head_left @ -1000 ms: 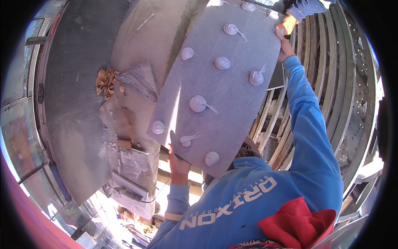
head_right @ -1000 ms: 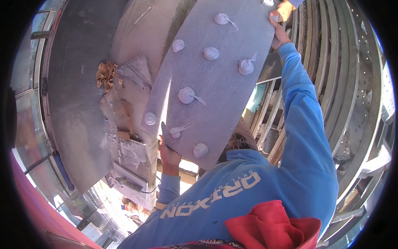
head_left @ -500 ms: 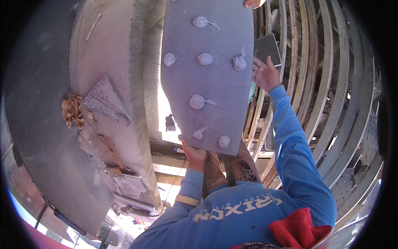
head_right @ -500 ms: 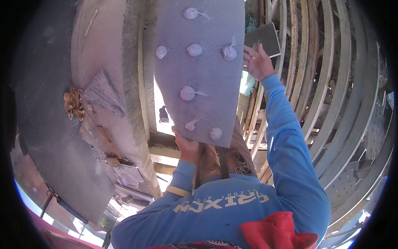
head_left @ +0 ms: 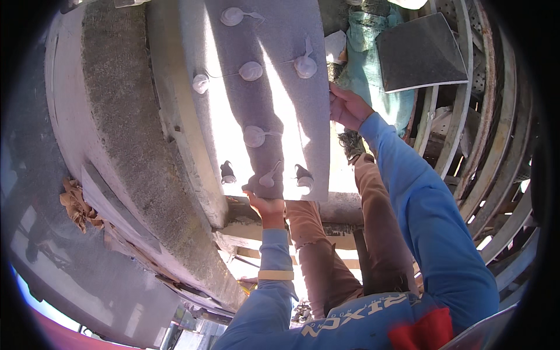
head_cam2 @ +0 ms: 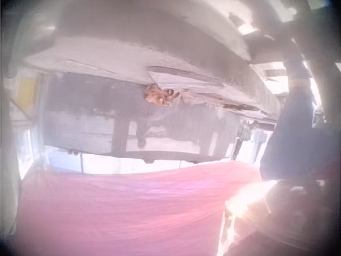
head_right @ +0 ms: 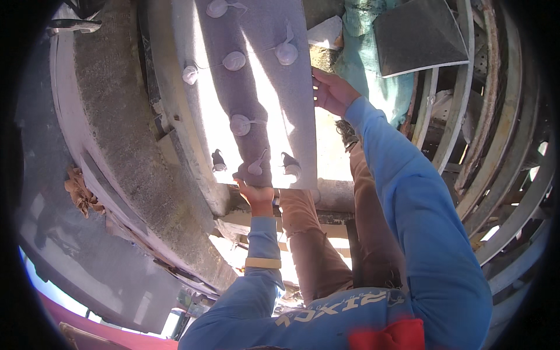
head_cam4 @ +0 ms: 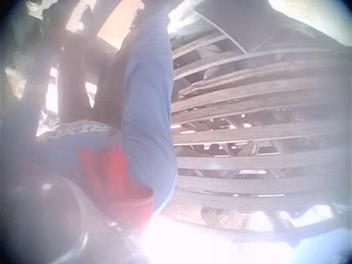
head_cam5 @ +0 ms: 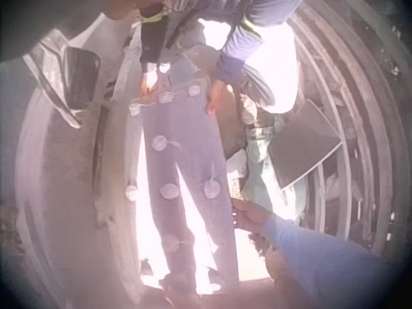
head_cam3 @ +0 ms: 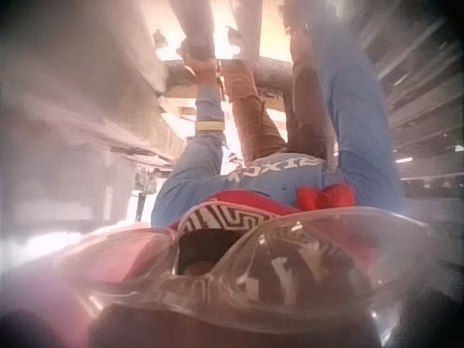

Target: The person applies adhesive in dots onto a rectangular tile using a caulking gun, then places the tile onto a curved concrete surface and presses it into place. A coworker assists by holding the tile during placement.

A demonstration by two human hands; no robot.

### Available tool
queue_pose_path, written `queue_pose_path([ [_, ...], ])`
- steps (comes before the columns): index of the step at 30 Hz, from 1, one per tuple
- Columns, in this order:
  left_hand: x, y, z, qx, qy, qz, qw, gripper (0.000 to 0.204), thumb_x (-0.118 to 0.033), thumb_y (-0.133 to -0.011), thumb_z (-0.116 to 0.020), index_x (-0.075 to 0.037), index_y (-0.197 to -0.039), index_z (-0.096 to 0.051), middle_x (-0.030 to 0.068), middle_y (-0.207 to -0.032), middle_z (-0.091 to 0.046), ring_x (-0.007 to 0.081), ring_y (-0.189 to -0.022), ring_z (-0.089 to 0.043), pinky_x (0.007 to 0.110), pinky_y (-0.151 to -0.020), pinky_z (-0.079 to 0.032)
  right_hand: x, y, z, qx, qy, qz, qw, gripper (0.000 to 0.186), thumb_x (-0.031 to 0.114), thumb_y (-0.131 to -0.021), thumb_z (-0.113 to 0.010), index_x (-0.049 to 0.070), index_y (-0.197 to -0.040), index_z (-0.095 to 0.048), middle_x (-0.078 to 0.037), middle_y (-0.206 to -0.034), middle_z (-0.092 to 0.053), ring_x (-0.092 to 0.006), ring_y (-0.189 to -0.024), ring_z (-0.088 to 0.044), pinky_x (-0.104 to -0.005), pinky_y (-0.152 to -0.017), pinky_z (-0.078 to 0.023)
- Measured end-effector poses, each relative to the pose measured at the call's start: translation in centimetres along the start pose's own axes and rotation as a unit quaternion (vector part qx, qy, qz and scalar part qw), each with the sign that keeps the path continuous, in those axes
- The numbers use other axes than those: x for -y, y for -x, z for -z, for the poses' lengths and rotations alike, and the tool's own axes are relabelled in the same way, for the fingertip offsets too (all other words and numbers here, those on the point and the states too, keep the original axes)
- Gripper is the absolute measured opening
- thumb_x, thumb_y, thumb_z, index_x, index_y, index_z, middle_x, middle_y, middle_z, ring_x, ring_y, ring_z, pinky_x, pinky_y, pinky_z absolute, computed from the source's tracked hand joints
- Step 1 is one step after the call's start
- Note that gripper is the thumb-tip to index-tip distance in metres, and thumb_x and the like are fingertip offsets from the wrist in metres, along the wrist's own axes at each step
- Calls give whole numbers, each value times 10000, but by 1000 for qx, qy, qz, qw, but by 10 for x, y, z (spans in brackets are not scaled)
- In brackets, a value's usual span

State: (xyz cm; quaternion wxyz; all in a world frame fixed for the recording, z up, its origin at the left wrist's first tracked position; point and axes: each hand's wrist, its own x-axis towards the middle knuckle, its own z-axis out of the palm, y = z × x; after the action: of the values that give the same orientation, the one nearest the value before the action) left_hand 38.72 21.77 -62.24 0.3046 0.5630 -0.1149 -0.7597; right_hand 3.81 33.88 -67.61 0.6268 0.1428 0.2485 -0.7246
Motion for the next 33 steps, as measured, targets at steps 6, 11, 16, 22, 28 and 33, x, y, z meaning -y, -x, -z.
queue_pose_path([
  [6, -20, -90, 29, -68, -16, -22, 997, 591, -571, -897, -464, -105, -1237, -590, 131, -1289, -584, 327, -1229, -538, 494, -1095, -409, -48, -91, 21, 23, -1, -20, 1000, 506, 304, -1070, -418, 41, -1495, -348, -109, -1385, -549, -264, -1160, -627, -437, -977, -539],
  [11, -51, -147, 48, -43, -57, -24, 997, 545, -506, -920, -457, -108, -1271, -582, 99, -1290, -596, 306, -1227, -549, 466, -1083, -419, -81, -160, 18, 73, -58, 4, 996, 463, 344, -1059, -451, 45, -1412, -453, -108, -1309, -597, -254, -1166, -605, -446, -1001, -484],
  [16, -94, -195, 48, -79, 16, -49, 996, 560, -425, -981, -443, -41, -1384, -510, 162, -1402, -530, 322, -1335, -472, 488, -1166, -333, -90, -210, -4, 12, -29, -43, 999, 506, 368, -1054, -456, 58, -1451, -413, -146, -1409, -514, -318, -1293, -501, -518, -1094, -383],
  [22, -128, -261, 50, 21, -7, -77, 997, 577, -396, -993, -399, -48, -1452, -441, 128, -1487, -458, 329, -1344, -462, 486, -1149, -356, -79, -279, -1, 104, 56, -35, 992, 452, 351, -1074, -394, 71, -1427, -430, -110, -1431, -510, -294, -1237, -562, -501, -1047, -456],
  [28, -129, -309, 50, 82, 39, -100, 991, 571, -387, -985, -352, -67, -1447, -457, 114, -1506, -438, 307, -1379, -416, 452, -1172, -298, -59, -339, 19, 181, 30, -33, 982, 410, 289, -1070, -399, 38, -1392, -436, -110, -1362, -559, -303, -1211, -579, -507, -1025, -471],
  [33, -143, -320, 33, -29, 6, -116, 993, 616, -357, -973, -298, -19, -1481, -385, 141, -1526, -404, 308, -1409, -381, 433, -1197, -262, -53, -329, -17, 114, 134, -32, 984, 421, 228, -1057, -423, 12, -1416, -377, -145, -1440, -466, -360, -1314, -482, -538, -1071, -434],
])
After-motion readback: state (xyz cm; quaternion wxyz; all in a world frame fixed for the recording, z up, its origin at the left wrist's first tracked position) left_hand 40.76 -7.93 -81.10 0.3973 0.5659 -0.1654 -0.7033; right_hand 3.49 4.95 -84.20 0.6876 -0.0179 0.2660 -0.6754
